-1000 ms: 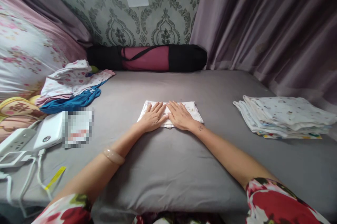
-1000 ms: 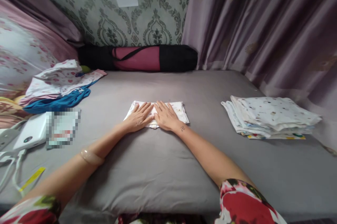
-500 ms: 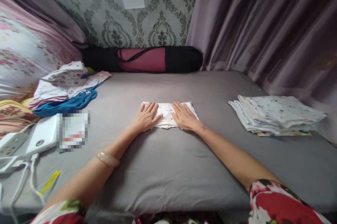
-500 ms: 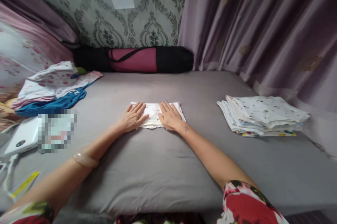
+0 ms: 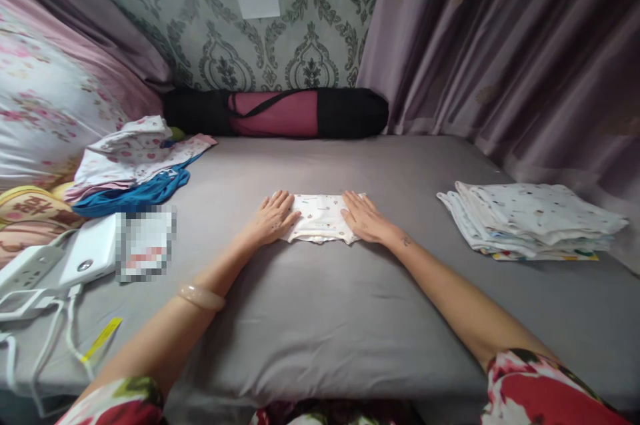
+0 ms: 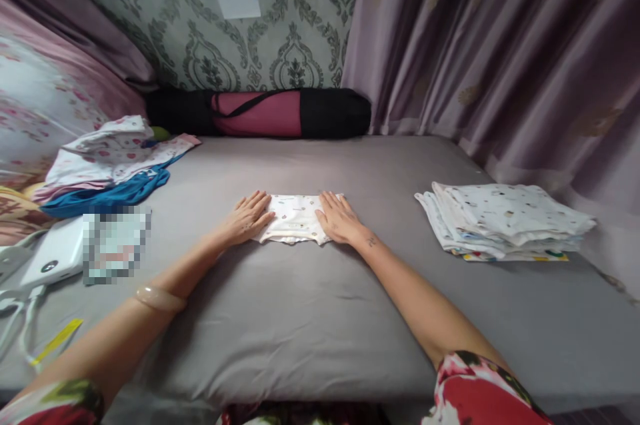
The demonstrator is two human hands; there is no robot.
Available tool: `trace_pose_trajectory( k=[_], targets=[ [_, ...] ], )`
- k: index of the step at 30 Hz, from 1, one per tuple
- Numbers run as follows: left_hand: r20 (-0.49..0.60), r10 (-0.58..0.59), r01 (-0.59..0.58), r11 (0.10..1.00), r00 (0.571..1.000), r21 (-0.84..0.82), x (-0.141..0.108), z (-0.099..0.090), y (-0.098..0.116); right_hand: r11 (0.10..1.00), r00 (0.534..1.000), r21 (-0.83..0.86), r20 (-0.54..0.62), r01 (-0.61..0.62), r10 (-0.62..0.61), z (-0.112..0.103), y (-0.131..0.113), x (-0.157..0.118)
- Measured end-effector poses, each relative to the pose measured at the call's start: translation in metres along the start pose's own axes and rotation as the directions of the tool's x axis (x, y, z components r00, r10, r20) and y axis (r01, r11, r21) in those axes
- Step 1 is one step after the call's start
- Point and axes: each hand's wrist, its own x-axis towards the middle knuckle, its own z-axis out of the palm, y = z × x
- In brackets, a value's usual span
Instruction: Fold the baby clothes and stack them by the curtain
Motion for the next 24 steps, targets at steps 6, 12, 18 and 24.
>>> trace_pose_trajectory(
  k=[6,12,18,24],
  targets=[
    [0.031,-0.060,0.061,0.998,0.998,-0.024,-0.005,0.001,-0.017,0.997,0.997,-0.018,-0.029,-0.077,0.077,0.001,0.015,-0.010],
    [0.004,-0.079,0.079,0.995,0.997,-0.064,-0.008,0.002,-0.014,0.997,0.997,-0.037,-0.018,-0.071,0.071,0.003,0.020,-0.010],
    [-0.083,-0.110,0.096,0.983,0.990,-0.157,-0.011,0.002,-0.016,0.995,0.998,-0.077,-0.011,-0.059,0.058,-0.006,0.003,0.003],
    [-0.153,-0.151,0.114,0.967,0.977,-0.229,-0.011,0.007,-0.021,0.999,1.000,-0.049,-0.015,-0.008,0.007,0.000,-0.020,0.013]
  ],
)
